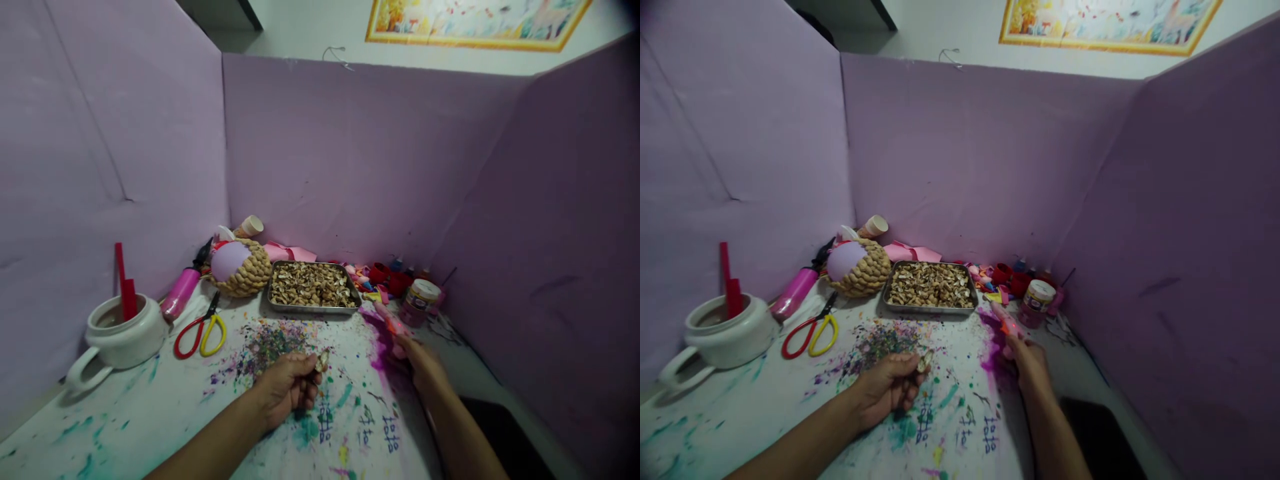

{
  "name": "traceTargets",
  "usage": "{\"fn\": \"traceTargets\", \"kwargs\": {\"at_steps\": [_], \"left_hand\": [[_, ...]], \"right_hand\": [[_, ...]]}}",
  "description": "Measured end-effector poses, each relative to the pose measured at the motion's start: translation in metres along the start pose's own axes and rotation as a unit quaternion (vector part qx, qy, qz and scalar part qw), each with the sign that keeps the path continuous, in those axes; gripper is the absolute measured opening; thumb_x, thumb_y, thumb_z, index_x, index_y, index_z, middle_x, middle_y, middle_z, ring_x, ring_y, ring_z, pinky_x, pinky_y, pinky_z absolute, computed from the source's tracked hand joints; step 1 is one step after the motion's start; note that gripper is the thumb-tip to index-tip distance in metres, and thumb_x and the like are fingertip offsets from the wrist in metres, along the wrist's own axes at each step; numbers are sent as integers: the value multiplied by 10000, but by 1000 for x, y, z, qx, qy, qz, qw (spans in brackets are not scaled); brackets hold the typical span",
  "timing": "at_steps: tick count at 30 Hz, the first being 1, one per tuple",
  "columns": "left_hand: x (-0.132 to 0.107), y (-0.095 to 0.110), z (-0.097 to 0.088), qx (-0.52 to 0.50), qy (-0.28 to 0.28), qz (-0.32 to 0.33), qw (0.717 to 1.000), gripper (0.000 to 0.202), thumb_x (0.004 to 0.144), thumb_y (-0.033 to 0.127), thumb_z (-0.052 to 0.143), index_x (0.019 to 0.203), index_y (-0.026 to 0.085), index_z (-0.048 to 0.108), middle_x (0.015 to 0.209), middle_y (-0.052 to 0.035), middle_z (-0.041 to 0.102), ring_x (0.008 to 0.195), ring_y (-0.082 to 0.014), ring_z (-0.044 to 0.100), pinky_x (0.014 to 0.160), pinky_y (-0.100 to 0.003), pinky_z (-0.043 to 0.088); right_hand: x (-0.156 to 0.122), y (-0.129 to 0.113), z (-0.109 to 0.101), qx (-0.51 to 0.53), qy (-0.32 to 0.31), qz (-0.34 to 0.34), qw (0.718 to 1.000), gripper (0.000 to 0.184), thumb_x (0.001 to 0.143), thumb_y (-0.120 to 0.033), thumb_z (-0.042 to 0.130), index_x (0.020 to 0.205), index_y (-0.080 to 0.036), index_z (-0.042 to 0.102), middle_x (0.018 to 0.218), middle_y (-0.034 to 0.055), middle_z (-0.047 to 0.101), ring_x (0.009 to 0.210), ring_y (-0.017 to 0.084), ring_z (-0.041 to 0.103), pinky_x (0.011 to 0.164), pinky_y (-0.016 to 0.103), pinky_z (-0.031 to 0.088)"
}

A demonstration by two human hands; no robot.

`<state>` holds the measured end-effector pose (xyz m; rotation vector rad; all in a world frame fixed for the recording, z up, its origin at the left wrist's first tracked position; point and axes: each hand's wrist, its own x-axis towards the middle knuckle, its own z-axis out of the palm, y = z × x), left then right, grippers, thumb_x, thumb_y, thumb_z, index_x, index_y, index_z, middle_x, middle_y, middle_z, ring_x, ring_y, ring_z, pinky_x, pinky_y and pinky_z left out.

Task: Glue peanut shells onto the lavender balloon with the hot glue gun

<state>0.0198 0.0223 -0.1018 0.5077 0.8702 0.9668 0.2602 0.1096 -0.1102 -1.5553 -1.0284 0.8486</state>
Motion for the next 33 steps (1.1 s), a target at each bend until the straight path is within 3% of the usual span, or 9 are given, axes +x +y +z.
{"fn": "traceTargets", "kwargs": {"at_steps": [5, 10, 14, 33], "left_hand": [[-6, 2, -3, -36, 9, -31, 999, 213, 739, 306, 626, 725, 98, 586, 546, 26, 523, 366, -44, 446, 352, -155, 308], [-14, 1, -1, -51, 17, -53, 997, 196, 725, 290, 643, 746, 105, 583, 562, 33, 519, 375, -24, 434, 363, -129, 284], [-17, -2, 5, -27, 22, -52, 998, 175, 707, 258, 663, 694, 120, 556, 531, 31, 524, 360, -28, 424, 360, -132, 272], [-18, 0, 5, 44, -1, -29, 999, 199, 623, 245, 715, 617, 84, 598, 552, -20, 573, 373, -45, 438, 367, -167, 335]], "right_hand": [[-33, -17, 17, 132, -67, 51, 988, 211, 550, -260, 627, 572, -222, 421, 399, -102, 411, 370, 81, 433, 457, 266, 511], [-86, -22, 51, 163, -174, 57, 969, 256, 550, -309, 717, 606, -166, 512, 426, -73, 472, 329, 50, 371, 302, 173, 301], [-104, -20, 65, 157, -229, 43, 960, 284, 548, -340, 742, 654, -143, 567, 399, -51, 524, 302, 55, 364, 291, 170, 226], [-108, -30, 61, 137, -219, 19, 966, 198, 561, -240, 676, 638, -185, 502, 435, -89, 477, 385, 74, 378, 376, 195, 283]]}}
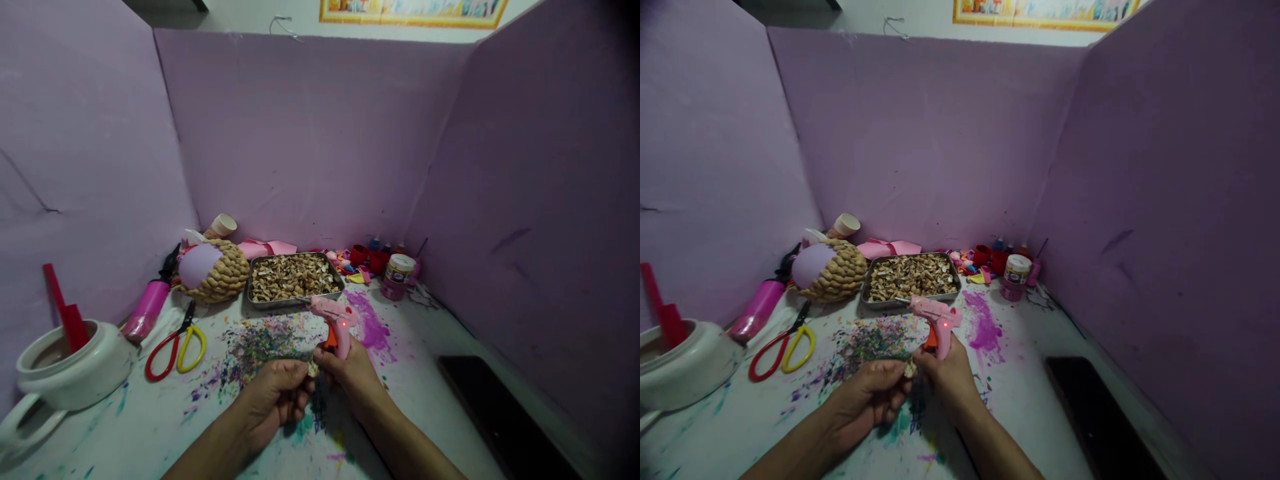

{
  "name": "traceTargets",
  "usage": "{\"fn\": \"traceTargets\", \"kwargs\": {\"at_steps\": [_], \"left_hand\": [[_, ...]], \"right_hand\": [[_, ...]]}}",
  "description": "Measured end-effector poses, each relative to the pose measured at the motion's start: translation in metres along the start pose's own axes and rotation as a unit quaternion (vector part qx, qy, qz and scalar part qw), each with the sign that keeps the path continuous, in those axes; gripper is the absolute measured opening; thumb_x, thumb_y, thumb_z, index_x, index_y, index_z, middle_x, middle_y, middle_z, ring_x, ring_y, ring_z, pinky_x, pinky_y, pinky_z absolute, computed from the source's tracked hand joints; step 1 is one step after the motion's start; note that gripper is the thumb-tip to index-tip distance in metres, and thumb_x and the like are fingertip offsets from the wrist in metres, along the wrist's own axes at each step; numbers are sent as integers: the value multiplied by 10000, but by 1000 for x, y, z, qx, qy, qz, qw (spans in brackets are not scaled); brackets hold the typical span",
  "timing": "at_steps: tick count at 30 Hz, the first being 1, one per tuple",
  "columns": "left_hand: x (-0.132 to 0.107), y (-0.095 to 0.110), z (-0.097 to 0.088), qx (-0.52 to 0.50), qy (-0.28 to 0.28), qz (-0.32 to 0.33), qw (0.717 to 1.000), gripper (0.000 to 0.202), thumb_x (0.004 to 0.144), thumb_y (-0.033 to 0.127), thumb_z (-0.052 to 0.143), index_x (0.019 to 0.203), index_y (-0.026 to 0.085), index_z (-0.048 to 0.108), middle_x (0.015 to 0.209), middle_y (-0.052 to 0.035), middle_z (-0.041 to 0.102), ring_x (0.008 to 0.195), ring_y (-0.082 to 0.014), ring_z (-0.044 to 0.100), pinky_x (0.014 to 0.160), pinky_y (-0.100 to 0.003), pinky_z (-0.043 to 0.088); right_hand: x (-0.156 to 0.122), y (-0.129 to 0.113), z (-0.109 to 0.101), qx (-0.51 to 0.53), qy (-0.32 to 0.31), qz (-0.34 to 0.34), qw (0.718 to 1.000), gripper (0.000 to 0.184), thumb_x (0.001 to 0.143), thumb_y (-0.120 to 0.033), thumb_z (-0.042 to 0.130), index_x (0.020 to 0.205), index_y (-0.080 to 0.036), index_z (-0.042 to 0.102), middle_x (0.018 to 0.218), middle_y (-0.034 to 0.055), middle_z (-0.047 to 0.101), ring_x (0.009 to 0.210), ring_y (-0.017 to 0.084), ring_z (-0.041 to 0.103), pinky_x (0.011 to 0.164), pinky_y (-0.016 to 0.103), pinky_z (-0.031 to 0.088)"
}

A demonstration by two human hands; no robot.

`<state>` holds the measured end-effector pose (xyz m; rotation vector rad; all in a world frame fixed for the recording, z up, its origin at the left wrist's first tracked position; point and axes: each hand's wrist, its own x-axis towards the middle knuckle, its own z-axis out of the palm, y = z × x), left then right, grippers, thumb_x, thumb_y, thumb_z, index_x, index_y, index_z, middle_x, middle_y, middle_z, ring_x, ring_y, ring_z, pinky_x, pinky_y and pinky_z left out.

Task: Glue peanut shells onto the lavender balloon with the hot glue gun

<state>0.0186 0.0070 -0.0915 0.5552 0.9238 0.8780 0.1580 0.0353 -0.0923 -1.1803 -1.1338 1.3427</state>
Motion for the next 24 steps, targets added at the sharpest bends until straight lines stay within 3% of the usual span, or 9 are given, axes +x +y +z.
{"fn": "traceTargets", "kwargs": {"at_steps": [6, 9, 12, 17, 20, 24], "left_hand": [[1, 1, -4, -14, 29, -3, 999, 119, 676, 161, 656, 614, 91, 582, 534, -11, 557, 365, -46, 442, 362, -160, 329], [5, 7, -13, -33, 63, 21, 997, 83, 744, 137, 592, 670, 102, 577, 543, 12, 541, 369, -33, 433, 361, -142, 322], [10, 16, -25, -54, 89, 39, 994, 92, 796, 120, 530, 711, 110, 563, 548, 27, 524, 378, -26, 432, 372, -134, 332], [12, 21, -30, -77, 95, 31, 992, 94, 812, 107, 506, 740, 95, 565, 558, 20, 523, 385, -33, 439, 379, -144, 351], [10, 20, -26, -84, 101, 26, 991, 114, 814, 102, 500, 716, 94, 558, 544, 15, 525, 373, -36, 433, 365, -147, 339], [10, 21, -24, -93, 106, 27, 990, 136, 819, 114, 500, 691, 102, 546, 542, 20, 521, 368, -34, 426, 359, -145, 330]], "right_hand": [[-3, -7, -1, 8, 4, -8, 1000, 232, 555, -223, 695, 712, -171, 532, 496, -82, 493, 427, 76, 386, 406, 195, 291], [-3, -8, -7, 23, -4, -24, 999, 295, 587, -286, 694, 817, -150, 571, 562, -48, 548, 457, 87, 407, 433, 206, 317], [-7, 0, -16, 74, -16, -26, 997, 403, 625, -385, 692, 935, -154, 578, 650, -8, 597, 479, 96, 426, 451, 216, 325], [-15, 21, -30, 102, -2, -6, 995, 473, 643, -428, 716, 1023, -176, 593, 527, -35, 535, 466, 106, 402, 439, 213, 283], [-18, 26, -33, 80, -16, -25, 996, 436, 667, -415, 703, 1023, -187, 599, 707, 14, 638, 550, 125, 486, 479, 221, 343], [-20, 23, -32, 20, -60, -47, 997, 410, 699, -415, 666, 1030, -183, 597, 902, 63, 679, 792, 209, 585, 645, 280, 434]]}}
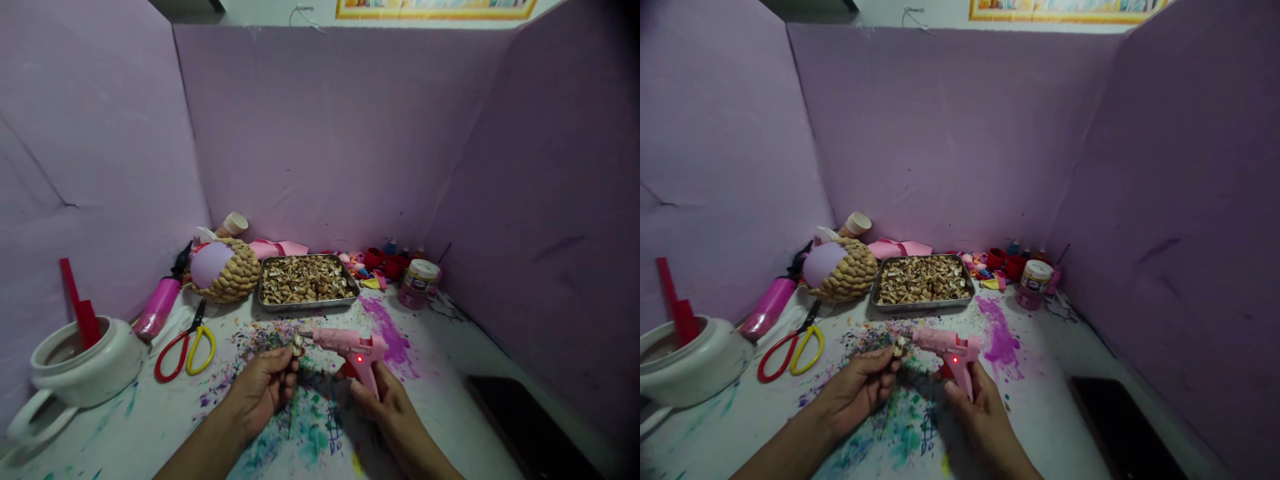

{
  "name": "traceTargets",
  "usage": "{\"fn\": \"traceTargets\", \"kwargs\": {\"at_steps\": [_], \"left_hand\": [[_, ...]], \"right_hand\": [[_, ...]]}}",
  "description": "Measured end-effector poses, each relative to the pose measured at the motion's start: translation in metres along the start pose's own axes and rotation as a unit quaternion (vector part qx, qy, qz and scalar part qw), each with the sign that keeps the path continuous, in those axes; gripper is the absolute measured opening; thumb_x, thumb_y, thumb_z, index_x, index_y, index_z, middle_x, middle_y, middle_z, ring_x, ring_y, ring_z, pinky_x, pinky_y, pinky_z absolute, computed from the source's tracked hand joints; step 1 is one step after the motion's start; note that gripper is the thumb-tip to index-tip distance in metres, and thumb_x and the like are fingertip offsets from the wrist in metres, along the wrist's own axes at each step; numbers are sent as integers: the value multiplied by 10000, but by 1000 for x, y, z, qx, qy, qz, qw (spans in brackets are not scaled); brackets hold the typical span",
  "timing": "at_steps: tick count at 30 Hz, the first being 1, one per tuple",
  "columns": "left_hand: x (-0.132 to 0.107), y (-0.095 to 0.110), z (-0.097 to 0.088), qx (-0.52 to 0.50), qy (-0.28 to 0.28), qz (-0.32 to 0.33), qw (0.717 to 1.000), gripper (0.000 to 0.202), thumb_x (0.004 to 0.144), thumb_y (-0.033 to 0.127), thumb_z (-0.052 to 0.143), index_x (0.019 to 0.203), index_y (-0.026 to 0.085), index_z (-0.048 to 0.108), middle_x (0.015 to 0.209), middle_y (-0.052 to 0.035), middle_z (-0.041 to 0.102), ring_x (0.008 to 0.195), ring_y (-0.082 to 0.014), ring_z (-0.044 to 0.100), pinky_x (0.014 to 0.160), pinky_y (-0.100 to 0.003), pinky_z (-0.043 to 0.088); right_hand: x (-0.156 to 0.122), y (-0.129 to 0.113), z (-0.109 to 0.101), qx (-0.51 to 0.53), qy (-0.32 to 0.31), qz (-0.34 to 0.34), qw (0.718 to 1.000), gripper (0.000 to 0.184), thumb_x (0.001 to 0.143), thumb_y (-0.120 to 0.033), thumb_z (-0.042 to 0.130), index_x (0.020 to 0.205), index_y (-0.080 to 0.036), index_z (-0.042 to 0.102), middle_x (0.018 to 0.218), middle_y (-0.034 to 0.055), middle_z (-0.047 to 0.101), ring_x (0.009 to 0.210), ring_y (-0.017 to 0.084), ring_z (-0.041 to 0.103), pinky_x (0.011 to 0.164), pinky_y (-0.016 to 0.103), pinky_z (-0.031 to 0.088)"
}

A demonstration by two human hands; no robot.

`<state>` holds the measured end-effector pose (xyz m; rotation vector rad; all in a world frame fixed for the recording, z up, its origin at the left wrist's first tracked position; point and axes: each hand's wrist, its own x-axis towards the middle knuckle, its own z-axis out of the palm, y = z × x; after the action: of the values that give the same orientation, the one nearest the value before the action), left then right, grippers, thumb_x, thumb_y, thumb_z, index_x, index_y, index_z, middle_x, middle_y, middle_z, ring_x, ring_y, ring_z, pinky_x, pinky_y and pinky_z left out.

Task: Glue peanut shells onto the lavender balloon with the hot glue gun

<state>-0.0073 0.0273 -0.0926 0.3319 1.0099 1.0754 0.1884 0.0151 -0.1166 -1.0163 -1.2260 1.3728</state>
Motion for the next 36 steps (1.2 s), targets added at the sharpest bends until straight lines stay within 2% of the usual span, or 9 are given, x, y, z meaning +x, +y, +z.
{"fn": "traceTargets", "kwargs": {"at_steps": [3, 10, 17, 23, 30, 36], "left_hand": [[1, 1, -1, -3, 4, 4, 1000, 151, 818, 110, 498, 672, 105, 536, 547, 21, 524, 365, -33, 427, 356, -146, 327], [2, -2, -5, 1, 1, 26, 1000, 143, 794, 108, 533, 651, 108, 542, 537, 17, 533, 369, -37, 441, 362, -147, 337], [2, -2, -2, 5, -4, 34, 999, 166, 793, 110, 529, 627, 110, 538, 530, 14, 531, 366, -42, 442, 354, -152, 334], [2, -1, -1, 9, -4, 35, 999, 155, 795, 99, 521, 642, 105, 547, 534, 16, 529, 361, -39, 439, 352, -149, 333], [4, -2, -3, 12, -10, 40, 999, 105, 754, 114, 582, 654, 113, 551, 543, 16, 537, 374, -44, 445, 361, -154, 335], [3, -2, -4, 16, -13, 43, 999, 110, 714, 138, 635, 645, 111, 555, 543, 21, 527, 372, -38, 436, 364, -151, 326]], "right_hand": [[0, -4, 1, -34, -9, -9, 999, 423, 708, -425, 646, 1048, -178, 590, 892, 64, 679, 820, 228, 589, 712, 310, 442], [-1, -3, 2, -39, -16, -16, 999, 378, 707, -388, 645, 1024, -187, 605, 863, 40, 658, 828, 219, 573, 747, 291, 433], [-2, 1, 2, -55, -10, -20, 998, 343, 713, -381, 639, 983, -170, 616, 799, 29, 636, 747, 199, 546, 681, 272, 430], [-2, -1, 3, -45, -6, -13, 999, 389, 705, -390, 641, 1031, -182, 605, 839, 32, 639, 776, 200, 557, 720, 272, 436], [-2, -5, 6, -45, 15, -16, 999, 328, 671, -372, 658, 933, -176, 634, 752, 24, 629, 713, 197, 554, 677, 278, 446], [0, -4, 7, -28, 30, -13, 999, 378, 659, -360, 672, 992, -187, 626, 863, 45, 670, 795, 225, 578, 737, 299, 449]]}}
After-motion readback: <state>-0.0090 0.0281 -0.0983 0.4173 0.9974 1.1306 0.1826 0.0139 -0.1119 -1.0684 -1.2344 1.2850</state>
